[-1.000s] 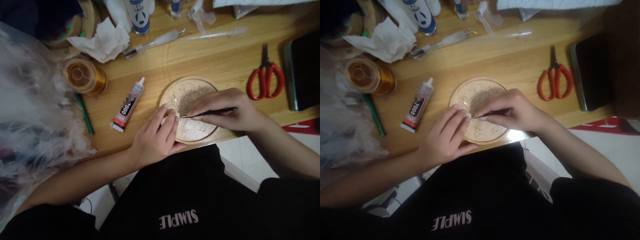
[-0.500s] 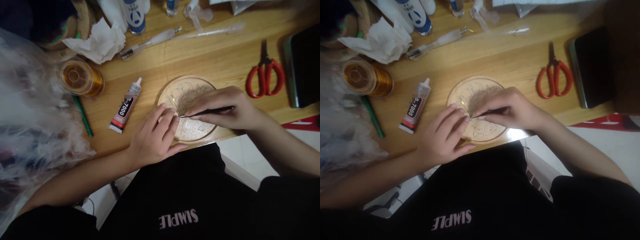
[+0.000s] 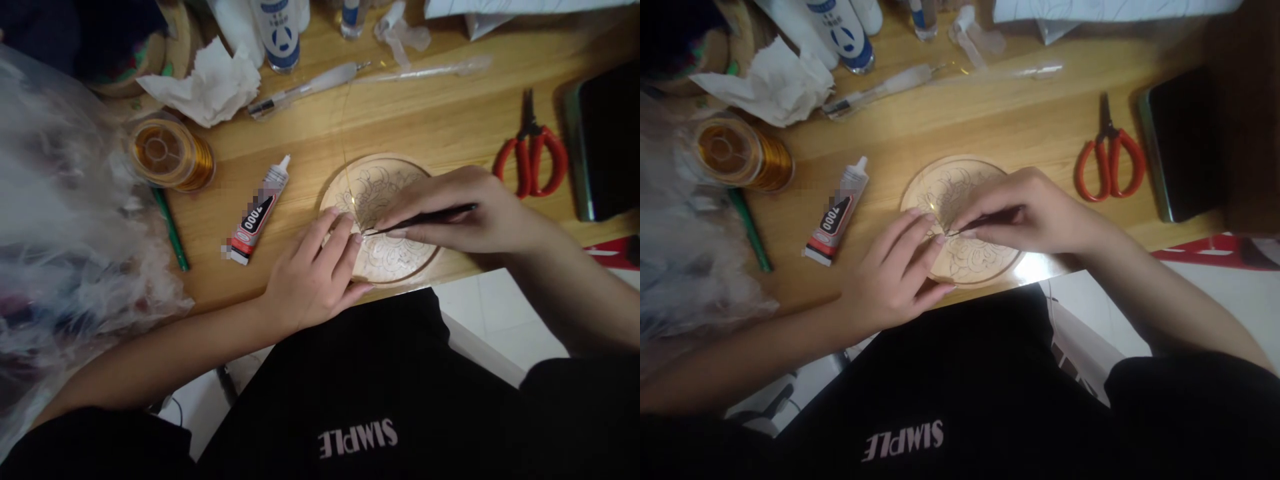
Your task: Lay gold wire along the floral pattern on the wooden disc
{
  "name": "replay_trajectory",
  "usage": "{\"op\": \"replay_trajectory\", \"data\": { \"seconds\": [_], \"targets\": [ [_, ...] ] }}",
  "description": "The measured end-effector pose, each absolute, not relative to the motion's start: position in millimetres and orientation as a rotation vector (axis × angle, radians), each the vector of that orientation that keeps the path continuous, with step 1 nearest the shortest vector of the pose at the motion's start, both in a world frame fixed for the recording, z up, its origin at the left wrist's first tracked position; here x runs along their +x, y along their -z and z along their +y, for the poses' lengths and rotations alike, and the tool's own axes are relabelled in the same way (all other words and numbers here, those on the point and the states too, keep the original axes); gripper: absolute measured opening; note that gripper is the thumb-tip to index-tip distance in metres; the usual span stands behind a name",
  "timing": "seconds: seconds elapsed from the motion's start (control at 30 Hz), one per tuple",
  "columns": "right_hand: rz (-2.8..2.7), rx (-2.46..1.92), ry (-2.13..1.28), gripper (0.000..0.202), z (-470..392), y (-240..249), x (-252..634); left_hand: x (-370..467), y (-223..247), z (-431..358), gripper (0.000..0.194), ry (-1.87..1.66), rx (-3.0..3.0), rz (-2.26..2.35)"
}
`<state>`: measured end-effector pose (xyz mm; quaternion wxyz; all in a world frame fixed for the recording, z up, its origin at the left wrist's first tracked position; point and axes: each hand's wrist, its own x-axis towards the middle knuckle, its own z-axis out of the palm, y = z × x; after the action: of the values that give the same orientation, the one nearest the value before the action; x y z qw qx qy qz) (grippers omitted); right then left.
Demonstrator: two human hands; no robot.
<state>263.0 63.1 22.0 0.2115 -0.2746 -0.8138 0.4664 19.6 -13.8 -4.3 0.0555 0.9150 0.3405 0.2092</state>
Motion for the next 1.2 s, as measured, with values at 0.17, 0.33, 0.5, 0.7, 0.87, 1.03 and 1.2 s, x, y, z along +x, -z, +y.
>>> {"op": "replay_trajectory", "data": {
  "seconds": [0.17, 0.33, 0.5, 0.7, 0.87, 1.03, 1.2],
  "targets": [
    [-2.381, -0.675, -1.355, 0.016, 77, -34, 257, 20, 5, -15, 0.055, -0.643, 2.765, 1.052],
    [-2.466, -0.612, -1.352, 0.016, 86, -38, 252, 19, 4, -14, 0.054, -0.631, 2.761, 1.046],
    [-2.422, -0.668, -1.285, 0.015, 77, -37, 254, 18, 2, -13, 0.049, -0.596, 2.729, 1.028],
    [-2.250, -0.883, -1.211, 0.014, 53, -28, 256, 18, -1, -11, 0.048, -0.610, 2.776, 1.031],
    [-2.125, -0.966, -1.197, 0.016, 42, -23, 255, 17, 2, -13, 0.047, -0.608, 2.711, 1.017],
    [-2.186, -0.806, -1.250, 0.022, 50, -21, 262, 19, 2, -12, 0.048, -0.654, 2.764, 1.019],
    [-2.223, -0.850, -1.296, 0.019, 57, -22, 264, 20, -1, -10, 0.047, -0.659, 2.807, 1.029]
  ]
}}
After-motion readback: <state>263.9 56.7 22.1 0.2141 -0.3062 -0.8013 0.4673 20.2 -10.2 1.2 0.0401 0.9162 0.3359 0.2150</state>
